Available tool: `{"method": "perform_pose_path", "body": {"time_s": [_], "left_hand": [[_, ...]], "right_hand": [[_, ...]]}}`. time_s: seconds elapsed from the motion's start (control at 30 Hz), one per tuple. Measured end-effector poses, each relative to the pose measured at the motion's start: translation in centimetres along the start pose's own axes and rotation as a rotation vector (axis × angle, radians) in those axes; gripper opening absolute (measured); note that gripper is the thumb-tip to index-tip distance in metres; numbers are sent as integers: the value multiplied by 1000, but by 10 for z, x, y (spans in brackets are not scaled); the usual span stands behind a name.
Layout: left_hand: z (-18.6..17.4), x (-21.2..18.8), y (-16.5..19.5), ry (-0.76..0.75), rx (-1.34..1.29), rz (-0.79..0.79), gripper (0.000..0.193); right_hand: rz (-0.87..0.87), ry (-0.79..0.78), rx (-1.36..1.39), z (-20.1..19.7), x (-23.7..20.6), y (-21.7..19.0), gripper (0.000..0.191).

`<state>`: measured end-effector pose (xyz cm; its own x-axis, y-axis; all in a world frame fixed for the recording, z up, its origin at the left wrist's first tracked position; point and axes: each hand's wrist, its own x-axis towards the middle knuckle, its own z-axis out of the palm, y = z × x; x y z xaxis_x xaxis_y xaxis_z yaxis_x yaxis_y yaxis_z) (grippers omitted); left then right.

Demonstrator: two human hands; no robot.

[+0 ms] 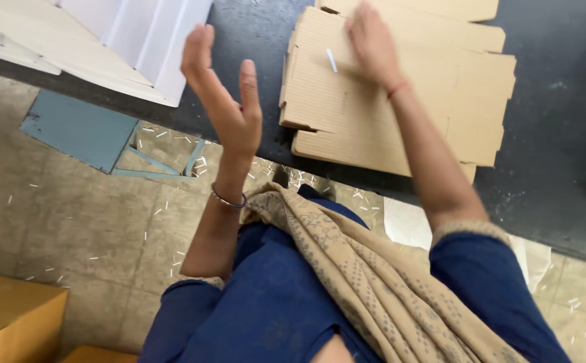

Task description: The person folds a flat cardboard sheet into an outer box, places a white inner box into it, and sets a round light fixture wrapped in plastic into the white box. They then close the white box lid and press the flaps shut, stacking the packed box on the workbench.

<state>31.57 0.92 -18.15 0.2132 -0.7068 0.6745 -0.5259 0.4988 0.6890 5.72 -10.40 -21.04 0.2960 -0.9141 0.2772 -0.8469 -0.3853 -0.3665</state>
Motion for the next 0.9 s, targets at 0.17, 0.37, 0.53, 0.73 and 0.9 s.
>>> {"method": "perform_pose_path", "body": {"time_s": [0.17,0.37,0.53,0.73,0.9], "left_hand": [[13,-18,7,-66,-110,-20,46],[11,-34,-4,-167,-61,-136,41],[21,-68,-30,-382,8,-333,52],[45,-99,-48,-468,233,-194,64],[48,-99,-54,-519,358,-249,73]], "right_hand": [[-199,-304,337,64,-116,-102,62],[-181,-251,899,70,-165,-133,35],[373,250,150,20,-200,9,47],[784,405,72,-16,-273,112,79],[824,345,366,-6,-274,110,84]]}}
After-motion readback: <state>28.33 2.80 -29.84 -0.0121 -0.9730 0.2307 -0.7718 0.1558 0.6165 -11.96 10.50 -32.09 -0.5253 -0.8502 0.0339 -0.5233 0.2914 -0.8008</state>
